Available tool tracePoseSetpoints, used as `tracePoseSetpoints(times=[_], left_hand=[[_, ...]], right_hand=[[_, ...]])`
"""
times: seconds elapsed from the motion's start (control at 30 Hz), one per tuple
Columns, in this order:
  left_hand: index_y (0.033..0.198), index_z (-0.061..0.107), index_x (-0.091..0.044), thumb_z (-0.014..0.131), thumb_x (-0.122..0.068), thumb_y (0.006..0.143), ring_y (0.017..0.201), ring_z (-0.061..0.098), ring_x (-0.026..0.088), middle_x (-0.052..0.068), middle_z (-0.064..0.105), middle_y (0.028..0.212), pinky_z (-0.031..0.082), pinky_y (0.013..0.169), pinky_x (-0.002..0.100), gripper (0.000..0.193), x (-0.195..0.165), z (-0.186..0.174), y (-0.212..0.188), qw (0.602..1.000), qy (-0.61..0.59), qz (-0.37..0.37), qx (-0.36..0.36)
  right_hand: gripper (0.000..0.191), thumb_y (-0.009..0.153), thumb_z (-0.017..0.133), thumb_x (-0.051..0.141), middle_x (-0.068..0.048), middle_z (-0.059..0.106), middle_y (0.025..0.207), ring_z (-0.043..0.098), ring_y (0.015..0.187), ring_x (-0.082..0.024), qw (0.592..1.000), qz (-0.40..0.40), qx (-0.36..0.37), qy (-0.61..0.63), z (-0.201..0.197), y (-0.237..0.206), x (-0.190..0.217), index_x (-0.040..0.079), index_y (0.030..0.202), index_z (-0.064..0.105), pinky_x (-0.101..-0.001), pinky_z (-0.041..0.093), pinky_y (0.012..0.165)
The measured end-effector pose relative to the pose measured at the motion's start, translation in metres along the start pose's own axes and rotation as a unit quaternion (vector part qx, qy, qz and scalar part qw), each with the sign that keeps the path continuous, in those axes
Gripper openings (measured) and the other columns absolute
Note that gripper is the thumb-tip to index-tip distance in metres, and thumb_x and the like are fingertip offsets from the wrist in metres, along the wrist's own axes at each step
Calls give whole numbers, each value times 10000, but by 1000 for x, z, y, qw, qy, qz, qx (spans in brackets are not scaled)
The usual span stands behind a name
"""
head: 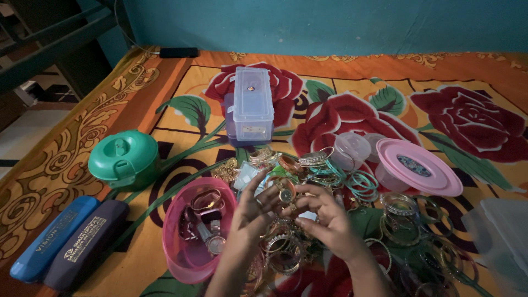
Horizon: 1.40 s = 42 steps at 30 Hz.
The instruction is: The person sorts through a pile of bangles and jewelry pieces spread on a bed, handling items one at a time and placing selected pieces into a pink storage container. They also move small packets and containers aside while sorting the accessories.
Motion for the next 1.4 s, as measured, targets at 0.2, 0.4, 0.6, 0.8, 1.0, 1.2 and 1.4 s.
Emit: tracePoseSetpoints(times=[0.2,0.4,0.6,0.8,1.0,1.2,1.4], left_hand=[[1613,162,-102,534,170,865,1263,614,273,217,433,1551,525,1029,401,879,5,6,1,1000,10,13,-7],[1593,279,-98,623,179,845,1115,683,231,186,587,1308,589,918,344,868,4,1,2,997,5,-15,-73],[1527,390,-92,659,129,826,966,692,206,140,674,1139,586,834,358,782,-16,-15,-5,985,35,-16,-171],[1457,490,-64,692,100,815,997,705,212,154,696,1118,601,895,359,692,-65,-62,-16,975,121,13,-187],[1363,571,-28,654,91,818,981,768,211,170,762,1141,604,817,329,565,-94,-112,-34,930,283,-31,-234],[1315,627,-84,724,-48,822,802,759,292,170,786,934,581,694,405,504,-90,-137,-42,766,552,-95,-315],[1148,745,-167,785,-195,794,936,740,345,162,772,952,578,815,449,357,-76,-131,-35,650,707,-126,-248]], right_hand=[[609,889,655,-109,-149,725,1151,641,959,-149,999,21,-16,24,-1,-1,-1,12,1456,466,-267,505,765],[586,867,656,-100,-137,677,1255,638,1158,-184,1000,-7,-10,24,4,-2,5,-3,1417,477,-326,534,967],[572,864,644,-95,-140,682,1254,644,1200,-206,1000,-5,-23,-18,2,-2,8,0,1406,487,-346,522,1000],[541,893,626,-100,-165,705,1210,678,1185,-248,998,-49,16,-21,6,0,9,-16,1406,475,-380,533,1037],[536,900,614,-100,-158,695,1188,692,1146,-249,999,-32,22,-9,3,0,3,-15,1410,471,-393,552,1020],[492,907,643,-59,-164,711,1172,703,1129,-250,999,-23,24,-25,-6,0,-3,-14,1379,514,-402,579,1004],[332,893,630,1,-186,763,1100,750,1045,-260,976,22,-185,-117,-119,-42,22,-38,1222,619,-397,596,972]])
Point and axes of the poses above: each hand's wrist, its own y-axis towards the middle knuckle, its own z-axis out of the palm, x = y × z, the point moved 6 cm from there along y, towards the middle knuckle
